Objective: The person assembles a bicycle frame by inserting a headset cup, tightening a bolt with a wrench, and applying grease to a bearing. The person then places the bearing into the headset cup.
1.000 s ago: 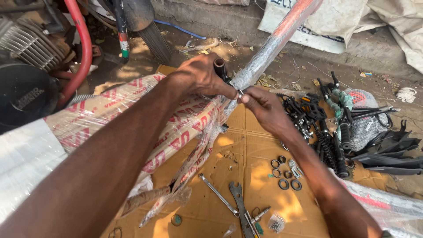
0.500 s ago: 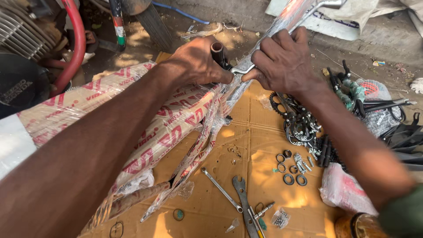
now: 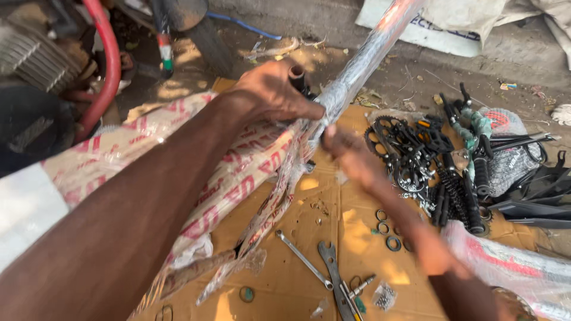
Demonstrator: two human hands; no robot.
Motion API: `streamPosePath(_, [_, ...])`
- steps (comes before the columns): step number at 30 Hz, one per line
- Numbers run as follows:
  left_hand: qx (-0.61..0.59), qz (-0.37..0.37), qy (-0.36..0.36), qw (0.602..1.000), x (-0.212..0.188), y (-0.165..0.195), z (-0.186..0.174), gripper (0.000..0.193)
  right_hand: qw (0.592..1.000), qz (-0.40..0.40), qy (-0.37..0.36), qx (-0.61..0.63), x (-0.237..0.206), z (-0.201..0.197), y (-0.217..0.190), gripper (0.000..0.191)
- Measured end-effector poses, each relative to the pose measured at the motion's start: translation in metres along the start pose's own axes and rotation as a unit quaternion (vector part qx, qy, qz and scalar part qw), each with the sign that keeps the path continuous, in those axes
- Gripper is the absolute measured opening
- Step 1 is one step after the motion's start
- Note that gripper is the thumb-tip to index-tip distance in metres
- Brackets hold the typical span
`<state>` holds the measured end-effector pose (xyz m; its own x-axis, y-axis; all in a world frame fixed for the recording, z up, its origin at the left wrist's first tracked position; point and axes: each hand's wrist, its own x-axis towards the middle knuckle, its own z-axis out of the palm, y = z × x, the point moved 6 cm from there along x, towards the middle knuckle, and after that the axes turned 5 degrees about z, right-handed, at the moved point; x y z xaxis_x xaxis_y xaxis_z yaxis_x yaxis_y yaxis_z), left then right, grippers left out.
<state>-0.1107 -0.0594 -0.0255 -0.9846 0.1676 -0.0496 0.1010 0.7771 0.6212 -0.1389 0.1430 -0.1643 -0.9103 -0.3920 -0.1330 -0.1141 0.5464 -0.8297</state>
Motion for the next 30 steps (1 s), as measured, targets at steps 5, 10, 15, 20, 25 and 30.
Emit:
streamPosePath(5, [0.015, -0.053, 0.011, 0.998, -0.008, 0.003, -0.006, 0.041, 0.708, -0.372, 0.171, -0.576, -0.044, -0.062, -0.159, 0.036])
streamPosePath(10, [-0.001, -0.034, 0.060, 0.998, -0.014, 0.008, -0.017, 0.041, 0.621, -0.466, 0.125, -0.618, -0.011, -0.078, -0.148, 0.031])
streamPosePath(15, [0.021, -0.026, 0.006, 0.999, 0.002, -0.004, -0.003, 0.039, 0.653, -0.473, 0.204, -0.555, -0.011, -0.060, -0.149, 0.042])
streamPosePath(20, [-0.012, -0.015, 0.045, 0.999, 0.012, -0.009, -0.004, 0.073, 0.913, -0.097, 0.119, 0.378, -0.016, 0.055, -0.055, 0.045])
streamPosePath(25, [0.024, -0.011, -0.033, 0.999, 0.009, 0.000, 0.002, 0.079, 0.944, -0.031, -0.021, 0.328, 0.012, 0.038, 0.027, 0.048])
streamPosePath(30, [0.050, -0.038, -0.017, 0.998, -0.003, 0.007, -0.006, 0.066, 0.920, -0.302, 0.084, -0.234, -0.025, -0.048, -0.094, 0.036])
